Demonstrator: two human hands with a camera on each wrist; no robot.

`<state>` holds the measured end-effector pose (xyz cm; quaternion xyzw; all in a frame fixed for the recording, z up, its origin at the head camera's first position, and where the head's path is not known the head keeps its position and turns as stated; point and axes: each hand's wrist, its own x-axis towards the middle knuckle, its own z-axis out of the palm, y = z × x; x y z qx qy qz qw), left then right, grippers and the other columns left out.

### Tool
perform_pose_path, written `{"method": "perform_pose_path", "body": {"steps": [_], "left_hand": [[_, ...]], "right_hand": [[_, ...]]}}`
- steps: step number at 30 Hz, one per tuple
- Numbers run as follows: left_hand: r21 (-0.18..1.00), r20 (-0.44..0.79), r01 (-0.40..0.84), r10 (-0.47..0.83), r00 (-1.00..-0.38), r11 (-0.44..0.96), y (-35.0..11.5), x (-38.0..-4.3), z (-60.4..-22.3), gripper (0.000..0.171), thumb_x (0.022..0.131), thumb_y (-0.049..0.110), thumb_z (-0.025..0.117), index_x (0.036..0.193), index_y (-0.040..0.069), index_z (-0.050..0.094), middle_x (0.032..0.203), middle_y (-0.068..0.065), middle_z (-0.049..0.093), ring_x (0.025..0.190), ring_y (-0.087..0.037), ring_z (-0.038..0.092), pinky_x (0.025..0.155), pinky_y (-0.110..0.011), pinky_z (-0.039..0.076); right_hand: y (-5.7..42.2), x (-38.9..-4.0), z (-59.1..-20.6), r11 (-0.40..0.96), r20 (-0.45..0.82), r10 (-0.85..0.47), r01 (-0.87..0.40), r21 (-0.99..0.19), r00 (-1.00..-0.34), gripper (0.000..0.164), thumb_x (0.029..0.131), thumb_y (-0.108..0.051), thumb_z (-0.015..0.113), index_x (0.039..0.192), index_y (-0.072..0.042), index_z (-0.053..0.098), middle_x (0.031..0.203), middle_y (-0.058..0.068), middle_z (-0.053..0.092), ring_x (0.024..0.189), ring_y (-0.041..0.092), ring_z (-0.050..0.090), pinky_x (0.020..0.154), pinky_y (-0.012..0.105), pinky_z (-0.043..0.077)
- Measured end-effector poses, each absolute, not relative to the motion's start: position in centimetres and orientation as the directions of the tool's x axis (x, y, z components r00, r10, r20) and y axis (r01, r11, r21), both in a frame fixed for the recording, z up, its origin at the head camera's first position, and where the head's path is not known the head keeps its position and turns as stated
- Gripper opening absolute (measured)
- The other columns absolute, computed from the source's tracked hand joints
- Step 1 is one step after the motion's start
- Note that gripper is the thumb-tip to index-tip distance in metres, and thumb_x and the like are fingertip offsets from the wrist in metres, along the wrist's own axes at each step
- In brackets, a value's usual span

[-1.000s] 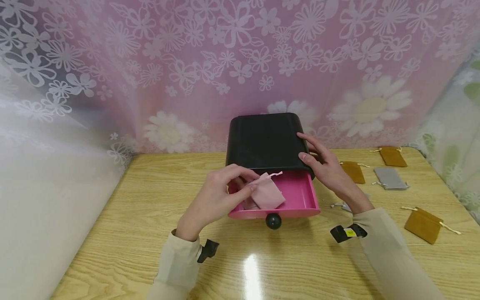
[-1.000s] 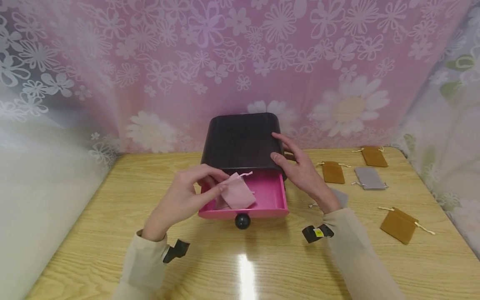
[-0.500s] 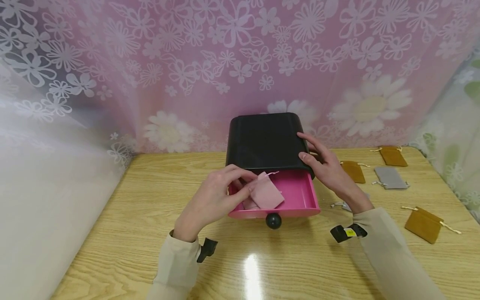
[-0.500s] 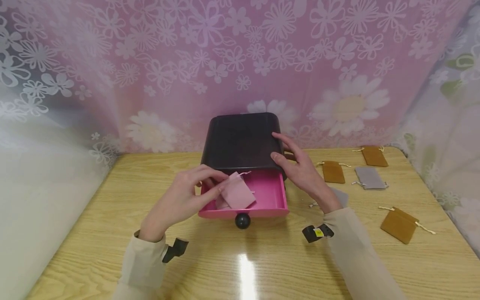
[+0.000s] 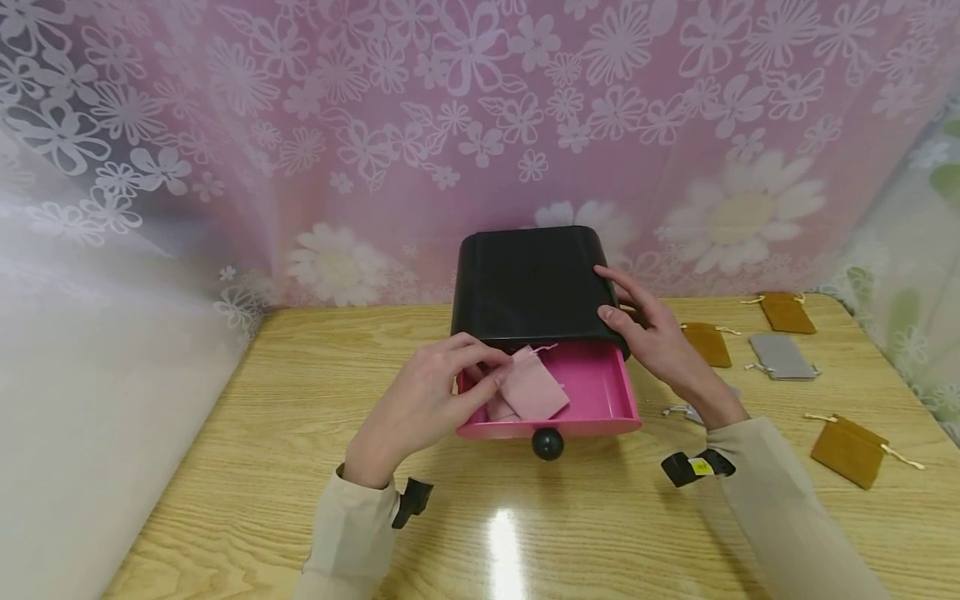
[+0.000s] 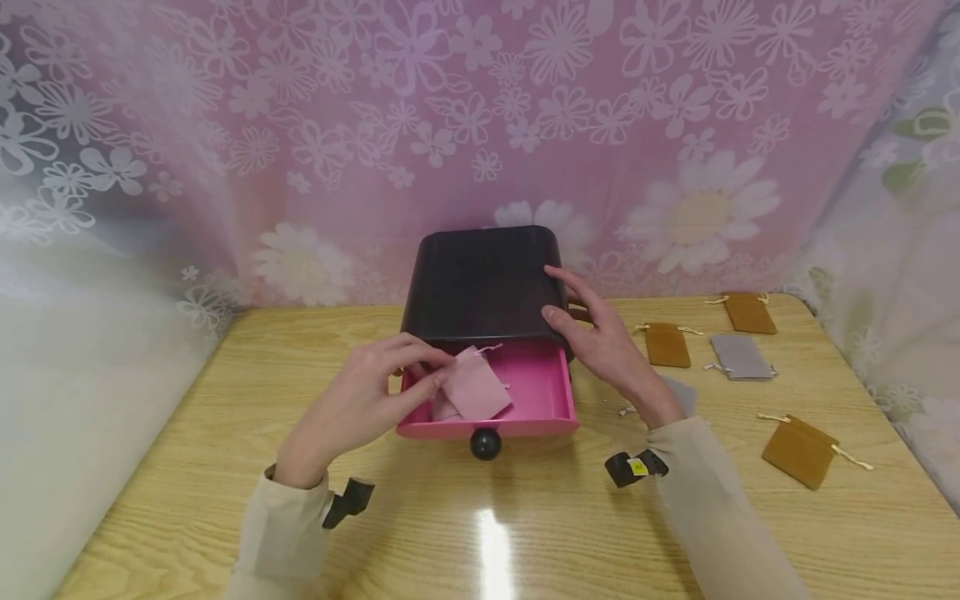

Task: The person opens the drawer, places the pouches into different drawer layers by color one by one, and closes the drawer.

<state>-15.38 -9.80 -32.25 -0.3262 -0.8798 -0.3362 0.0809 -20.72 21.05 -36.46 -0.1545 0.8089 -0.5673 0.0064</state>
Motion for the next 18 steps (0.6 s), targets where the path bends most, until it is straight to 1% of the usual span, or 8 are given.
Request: {"method": "perform_pose_path", "body": {"steps": [2,7,14,18], "left_hand": [[0.538,0.356,0.622,0.516,-0.779,0.568,-9.84,-15.34,-32.27,0.016,0.096,0.020,0.072,0.112,0.018,0.077,0.098,0.009,0.070,0.078,0.000,0.063,0.065,-0.026,0.054],[0.536,0.362,0.624,0.513,-0.779,0.569,-10.04,-15.22,-32.26,0.017,0.096,0.020,0.072,0.112,0.018,0.077,0.099,0.009,0.071,0.079,0.001,0.064,0.065,-0.021,0.050],[0.521,0.369,0.626,0.508,-0.778,0.580,-10.36,-15.07,-32.07,0.020,0.094,0.018,0.074,0.114,0.016,0.077,0.100,0.009,0.071,0.081,0.000,0.062,0.064,-0.023,0.047],[0.528,0.393,0.643,0.512,-0.764,0.554,-10.60,-14.86,-31.96,0.019,0.094,0.018,0.073,0.113,0.016,0.077,0.098,0.010,0.070,0.082,-0.001,0.060,0.063,-0.021,0.045]], "right_hand": [[21.02,-20.71,-36.43,0.308,0.167,-0.257,-0.244,-0.920,-0.952,0.058,0.109,-0.026,0.048,0.163,-0.031,0.028,0.158,0.024,0.039,0.134,0.047,0.051,0.088,0.009,0.049],[20.97,-20.69,-36.37,0.309,0.169,-0.255,-0.246,-0.919,-0.952,0.058,0.109,-0.026,0.048,0.163,-0.031,0.028,0.159,0.024,0.038,0.135,0.046,0.051,0.088,0.009,0.048],[20.97,-20.72,-36.46,0.304,0.164,-0.252,-0.239,-0.922,-0.954,0.058,0.109,-0.026,0.048,0.163,-0.032,0.028,0.159,0.023,0.038,0.135,0.046,0.051,0.088,0.009,0.048],[21.05,-20.68,-36.53,0.303,0.159,-0.252,-0.234,-0.924,-0.955,0.058,0.109,-0.027,0.048,0.163,-0.032,0.028,0.160,0.023,0.037,0.136,0.046,0.050,0.089,0.008,0.048]]}}
